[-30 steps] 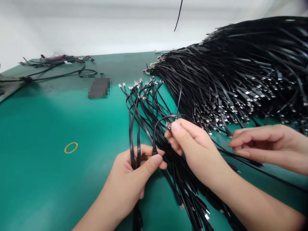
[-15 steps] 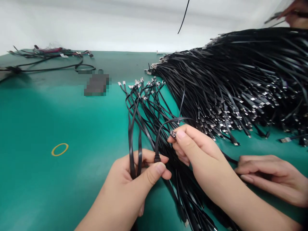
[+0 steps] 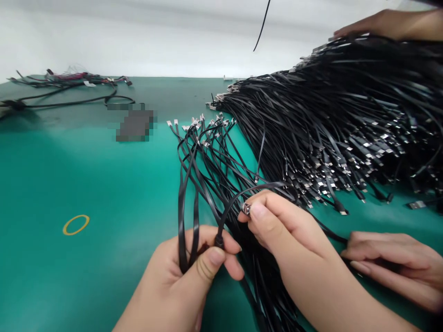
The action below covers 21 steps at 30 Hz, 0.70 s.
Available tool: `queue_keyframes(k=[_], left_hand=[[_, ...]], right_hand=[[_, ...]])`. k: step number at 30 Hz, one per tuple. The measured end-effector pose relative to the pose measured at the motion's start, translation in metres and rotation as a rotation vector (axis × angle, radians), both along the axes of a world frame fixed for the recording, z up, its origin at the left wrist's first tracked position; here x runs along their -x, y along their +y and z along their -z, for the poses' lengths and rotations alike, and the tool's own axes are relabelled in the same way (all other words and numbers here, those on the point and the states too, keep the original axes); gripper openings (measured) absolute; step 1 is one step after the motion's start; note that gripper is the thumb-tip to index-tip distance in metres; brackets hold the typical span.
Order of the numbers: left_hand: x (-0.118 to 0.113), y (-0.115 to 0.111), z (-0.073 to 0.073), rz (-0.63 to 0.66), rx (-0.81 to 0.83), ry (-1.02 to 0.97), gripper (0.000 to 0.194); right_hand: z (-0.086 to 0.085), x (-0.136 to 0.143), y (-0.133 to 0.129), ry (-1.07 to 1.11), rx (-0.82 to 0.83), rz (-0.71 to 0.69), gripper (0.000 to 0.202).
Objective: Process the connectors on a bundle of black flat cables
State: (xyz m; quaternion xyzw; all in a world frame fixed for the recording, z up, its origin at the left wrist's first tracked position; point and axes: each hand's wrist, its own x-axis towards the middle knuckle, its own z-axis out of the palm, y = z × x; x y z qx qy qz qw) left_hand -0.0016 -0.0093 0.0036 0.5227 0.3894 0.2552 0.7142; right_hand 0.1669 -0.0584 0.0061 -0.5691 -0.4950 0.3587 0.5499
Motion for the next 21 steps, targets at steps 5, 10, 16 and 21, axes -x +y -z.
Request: queue_keyframes(k=[5,10,16,21], left_hand=[[-0.001,0.001,-0.002,-0.007,-0.040,-0.068,0.025],[0.000,0.002,0.000,-0.019,-0.035,-0.033,0.025],[0.000,0.001,-0.001,-0.003,0.019,-0.028,0.030],[0.005,0.002,-0.001,-0.002,0.262,-0.211,0.025]], right_hand=[[0.001,0.003,-0.007,-0.071,-0.012,0.061,0.019],[0.006,0.005,-0.013,-0.103,0.022,0.177,0.021],[0.007,0.003,-0.015,-0.151,0.050,0.166,0.026],[-0.004,0.005,-0.019,-0.267,-0.057,0.035,0.025]])
